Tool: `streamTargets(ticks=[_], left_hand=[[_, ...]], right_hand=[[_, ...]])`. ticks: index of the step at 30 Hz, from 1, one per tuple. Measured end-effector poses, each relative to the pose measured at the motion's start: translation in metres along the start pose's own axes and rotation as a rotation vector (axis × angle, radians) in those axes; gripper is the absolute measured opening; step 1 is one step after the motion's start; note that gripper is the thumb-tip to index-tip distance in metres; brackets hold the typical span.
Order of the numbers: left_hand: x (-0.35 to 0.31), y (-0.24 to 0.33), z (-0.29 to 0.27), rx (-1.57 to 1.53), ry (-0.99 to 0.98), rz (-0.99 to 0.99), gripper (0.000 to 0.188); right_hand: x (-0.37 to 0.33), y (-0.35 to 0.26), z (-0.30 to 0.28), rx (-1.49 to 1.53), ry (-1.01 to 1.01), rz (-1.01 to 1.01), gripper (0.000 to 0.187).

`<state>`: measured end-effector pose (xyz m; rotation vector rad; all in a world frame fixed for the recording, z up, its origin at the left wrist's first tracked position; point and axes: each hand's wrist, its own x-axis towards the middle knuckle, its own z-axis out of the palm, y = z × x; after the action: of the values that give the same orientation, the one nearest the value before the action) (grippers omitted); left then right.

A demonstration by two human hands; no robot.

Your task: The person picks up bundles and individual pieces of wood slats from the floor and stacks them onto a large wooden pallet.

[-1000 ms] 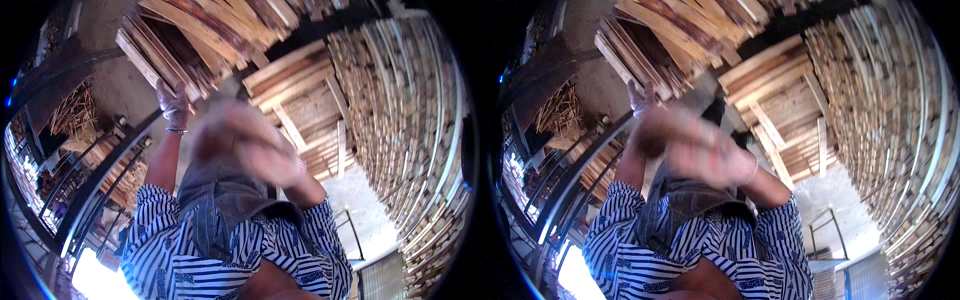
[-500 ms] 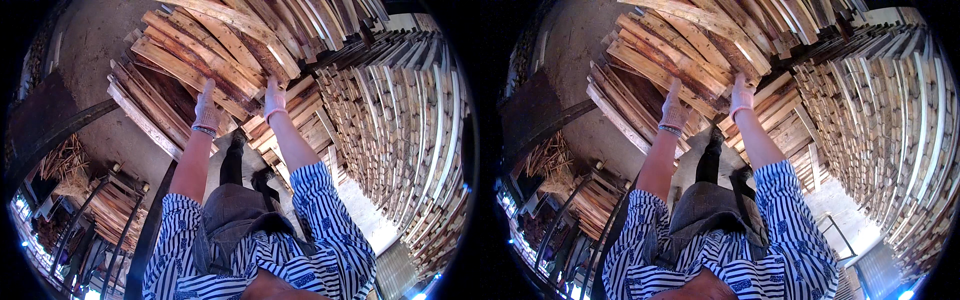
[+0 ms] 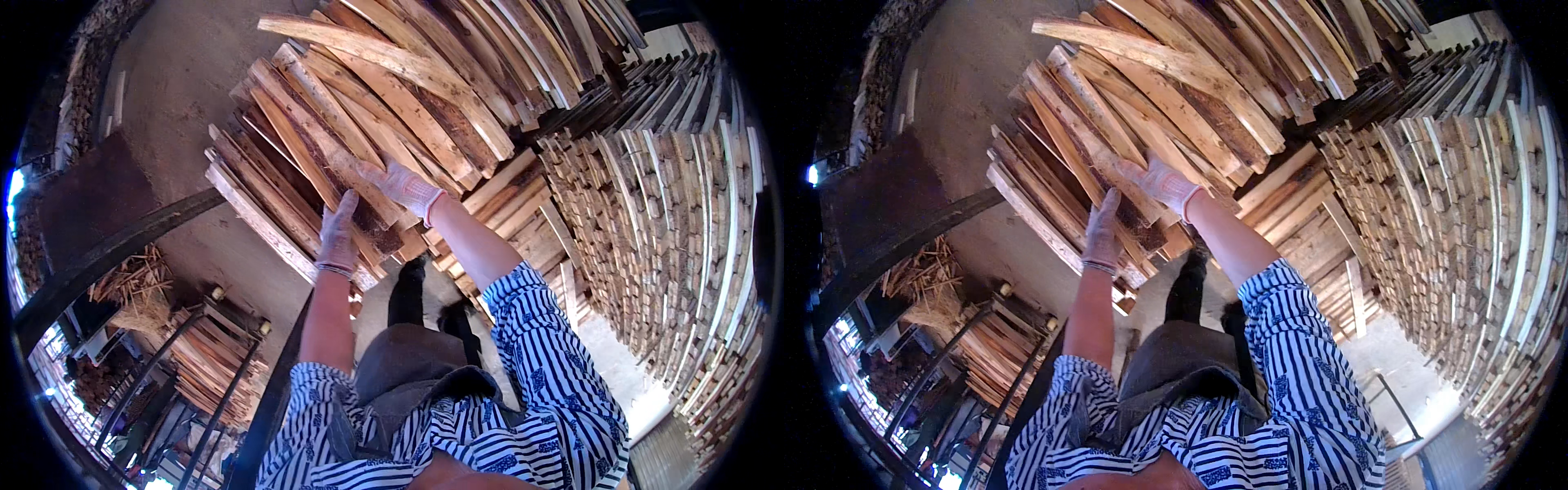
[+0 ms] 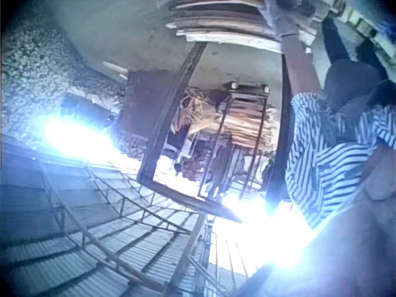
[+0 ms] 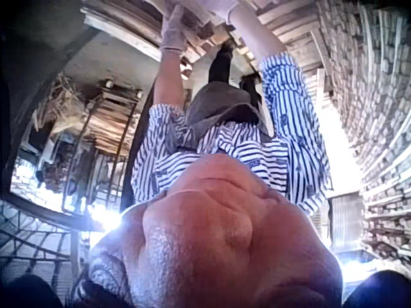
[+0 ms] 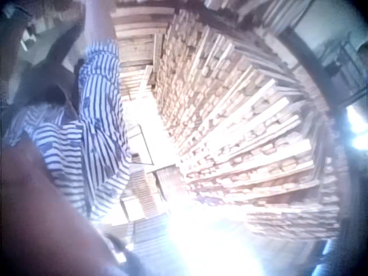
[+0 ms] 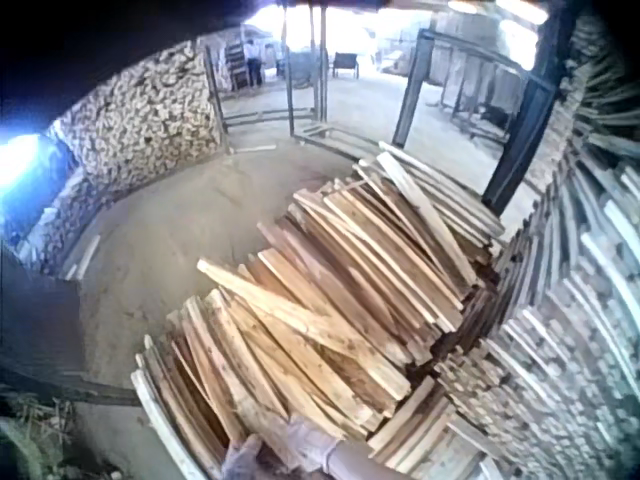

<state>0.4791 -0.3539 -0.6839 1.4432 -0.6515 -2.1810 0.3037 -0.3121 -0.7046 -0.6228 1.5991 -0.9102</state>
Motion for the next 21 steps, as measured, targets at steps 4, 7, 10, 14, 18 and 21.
streamTargets(ticks=[4, 7, 10, 14, 18, 21], left_hand=[[-0.020, -0.005, 0.005, 0.016, 0.141, -0.025, 0.054], [-0.071, -0.019, -0.010, 0.015, 0.016, -0.068, 0.049], [-0.118, -0.054, -0.016, -0.111, -0.011, -0.288, 0.040], [-0.142, -0.107, 0.004, 0.003, -0.049, -0.209, 0.053], [-0.160, -0.130, 0.039, 0.137, -0.024, 0.056, 0.065], [-0.205, -0.138, 0.044, 0.217, -0.064, -0.112, 0.064]], right_hand=[[-0.004, 0.009, 0.006, 0.177, -0.358, 0.042, 0.091], [-0.077, 0.000, -0.014, 0.124, -0.413, 0.164, 0.088], [-0.164, 0.001, -0.040, 0.352, -0.529, 0.325, 0.086], [-0.239, 0.041, -0.043, 0.678, -0.439, 0.379, 0.091], [-0.274, 0.078, -0.043, 0.577, -0.248, 0.281, 0.086], [-0.326, 0.085, -0.050, 0.682, -0.305, 0.228, 0.088]])
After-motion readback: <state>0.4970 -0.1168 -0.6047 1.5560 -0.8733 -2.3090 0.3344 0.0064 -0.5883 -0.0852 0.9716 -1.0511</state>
